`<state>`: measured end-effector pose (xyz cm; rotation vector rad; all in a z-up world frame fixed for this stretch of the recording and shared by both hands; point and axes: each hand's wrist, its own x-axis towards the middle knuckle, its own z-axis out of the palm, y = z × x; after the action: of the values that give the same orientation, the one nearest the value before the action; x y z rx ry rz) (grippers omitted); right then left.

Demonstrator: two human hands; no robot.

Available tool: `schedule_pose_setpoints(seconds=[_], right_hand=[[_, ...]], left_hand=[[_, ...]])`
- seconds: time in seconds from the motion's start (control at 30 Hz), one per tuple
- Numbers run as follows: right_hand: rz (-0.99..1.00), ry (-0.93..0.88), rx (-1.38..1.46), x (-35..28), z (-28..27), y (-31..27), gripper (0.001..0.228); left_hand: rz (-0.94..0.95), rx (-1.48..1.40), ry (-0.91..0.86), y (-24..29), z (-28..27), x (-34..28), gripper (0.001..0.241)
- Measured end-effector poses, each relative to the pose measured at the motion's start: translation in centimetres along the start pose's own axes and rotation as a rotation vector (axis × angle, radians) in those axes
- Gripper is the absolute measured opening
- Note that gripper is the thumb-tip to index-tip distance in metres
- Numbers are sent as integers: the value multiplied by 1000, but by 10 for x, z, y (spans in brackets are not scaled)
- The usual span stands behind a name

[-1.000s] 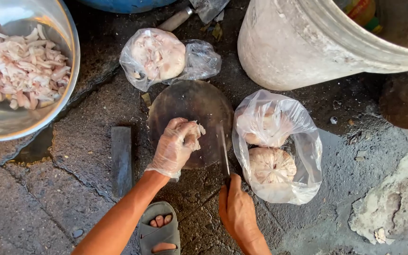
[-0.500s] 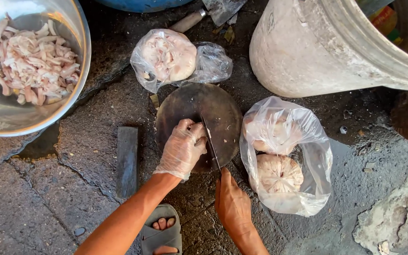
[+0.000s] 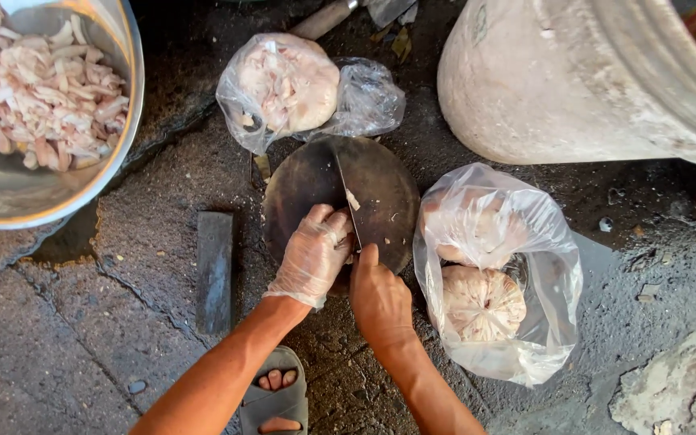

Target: Dicing pieces of meat on a wooden cutting board using a knife and transferring them to a bowl.

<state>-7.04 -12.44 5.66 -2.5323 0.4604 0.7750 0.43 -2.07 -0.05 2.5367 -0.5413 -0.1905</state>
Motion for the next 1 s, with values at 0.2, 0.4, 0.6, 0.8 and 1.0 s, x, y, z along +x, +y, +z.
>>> schedule_pose_setpoints(seconds=[0.2,0.4,0.6,0.8,1.0], right_hand=[[-182,192,243,-52,30,43,14],[94,94,301,-79,52,64,20],[77,14,238,-79,37,38,22],[87,-14,121,-75,47,36,16],[70,-32,-53,-69,52,39,20]], left_hand=[[-133,-198,-82,4,-9,0,52],[-47,-380,-89,-17,-4,-6,79],[55,-237,86,0,-8,-9,47],[22,-267,-3,-5,-1,-10,37],[56,-34,-7,8,-15,-4,23]])
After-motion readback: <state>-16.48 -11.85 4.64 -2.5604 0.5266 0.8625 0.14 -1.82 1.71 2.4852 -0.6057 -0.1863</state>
